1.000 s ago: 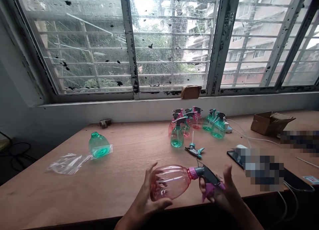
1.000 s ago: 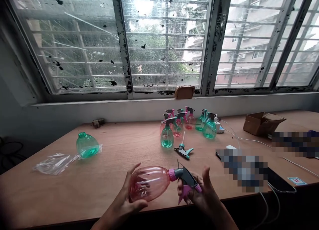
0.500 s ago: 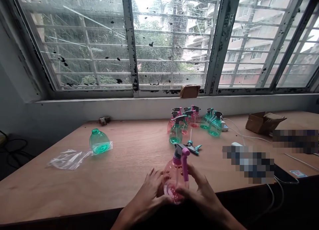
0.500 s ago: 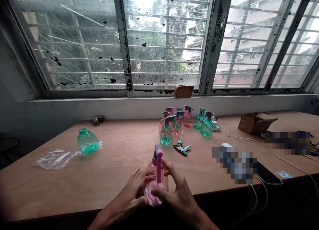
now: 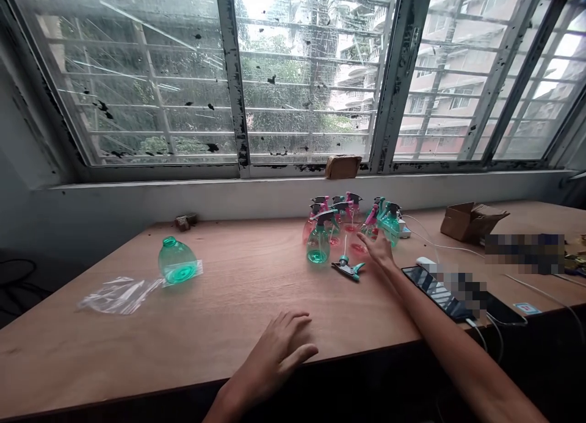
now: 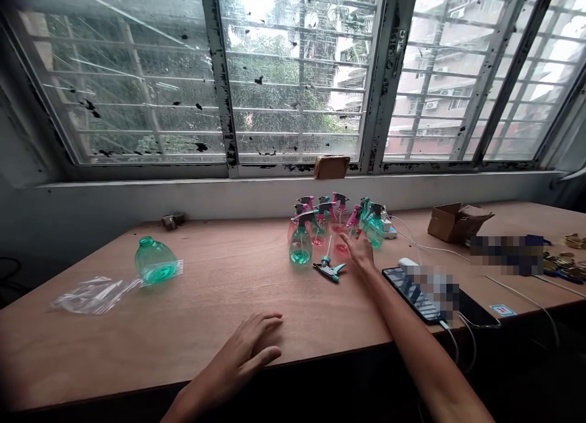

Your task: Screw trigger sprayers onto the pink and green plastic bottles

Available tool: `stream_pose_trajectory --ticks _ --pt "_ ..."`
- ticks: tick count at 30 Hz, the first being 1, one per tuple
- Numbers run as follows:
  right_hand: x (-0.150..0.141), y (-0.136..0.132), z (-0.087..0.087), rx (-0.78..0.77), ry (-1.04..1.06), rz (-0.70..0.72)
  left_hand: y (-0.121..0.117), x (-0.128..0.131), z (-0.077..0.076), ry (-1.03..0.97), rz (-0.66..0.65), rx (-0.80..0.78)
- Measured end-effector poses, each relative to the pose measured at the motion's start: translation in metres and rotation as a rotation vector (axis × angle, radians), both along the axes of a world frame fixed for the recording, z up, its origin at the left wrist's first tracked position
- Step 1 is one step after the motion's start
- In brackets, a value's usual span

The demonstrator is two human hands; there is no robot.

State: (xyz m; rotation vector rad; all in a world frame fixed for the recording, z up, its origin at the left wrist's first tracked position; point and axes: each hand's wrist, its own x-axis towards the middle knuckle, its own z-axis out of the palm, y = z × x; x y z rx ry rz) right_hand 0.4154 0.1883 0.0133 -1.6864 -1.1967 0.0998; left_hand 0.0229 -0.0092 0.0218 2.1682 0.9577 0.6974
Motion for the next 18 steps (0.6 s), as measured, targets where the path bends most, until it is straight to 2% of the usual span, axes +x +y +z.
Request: stream_pose_trajectory --ticks 3,7,13,16,18 --pt "-0.002 0.021 -0.011 -0.03 -0.068 -0.035 -0.002 -0.001 0.004 -0.024 0.005 -0.03" --pt "-0.008 0.042 -0.014 -0.073 -0.127 -0.071 -0.002 -0.001 0.008 -0.043 0.006 -0.04" --pt "-0.016 0.052 -0.013 -0.139 -0.188 -0.122 -0.005 0.0 0.005 -0.06 0.012 -0.013" --pt "-0.014 0.048 -0.013 -0.175 -0.233 -0.116 -0.004 -0.009 0.01 -0.09 0.101 0.029" --pt "-0.01 0.04 -0.013 -0.201 -0.267 -0.102 0.002 -0.023 0.019 -0.116 0.209 0.089"
